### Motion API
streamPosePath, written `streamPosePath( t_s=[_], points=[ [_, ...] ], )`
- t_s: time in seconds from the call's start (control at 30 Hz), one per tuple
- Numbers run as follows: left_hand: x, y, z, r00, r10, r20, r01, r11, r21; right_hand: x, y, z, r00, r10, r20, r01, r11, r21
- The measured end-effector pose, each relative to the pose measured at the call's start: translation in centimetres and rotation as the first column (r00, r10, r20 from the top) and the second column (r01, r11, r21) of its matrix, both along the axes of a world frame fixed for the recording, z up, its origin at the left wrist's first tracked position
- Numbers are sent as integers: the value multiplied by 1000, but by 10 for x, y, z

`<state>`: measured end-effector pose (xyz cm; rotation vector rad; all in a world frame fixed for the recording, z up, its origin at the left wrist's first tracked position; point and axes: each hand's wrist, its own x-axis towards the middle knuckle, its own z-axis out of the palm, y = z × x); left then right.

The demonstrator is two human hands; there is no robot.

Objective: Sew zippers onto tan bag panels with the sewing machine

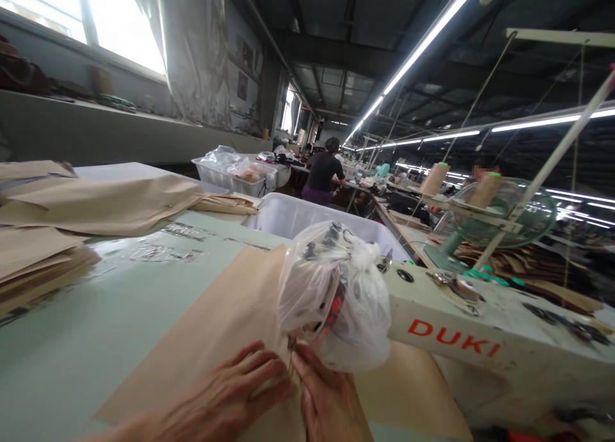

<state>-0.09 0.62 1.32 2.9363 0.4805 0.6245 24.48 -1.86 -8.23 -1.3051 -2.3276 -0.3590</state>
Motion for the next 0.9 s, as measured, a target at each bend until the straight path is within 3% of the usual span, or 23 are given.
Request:
streamPosePath(
  t_s=[0.13,0.23,0.47,0.77,0.9],
  points=[
    [-3,7,-10,996,29,-87,-37,994,-99,-10,-5,8,991,-122,-55,120,992,-34],
    [-4,9,-13,990,59,-127,-80,983,-165,-10,-8,12,990,-98,-102,90,993,-82],
    [7,-1,2,993,90,-72,-99,986,-137,-5,-10,1,966,-111,-235,95,993,-75],
    [2,9,-1,997,61,-53,-70,977,-200,-9,-9,-2,979,-175,-101,178,984,17],
    [7,12,-1,993,106,-56,-116,970,-215,-1,-5,-2,983,-185,-24,186,978,93]
  ],
)
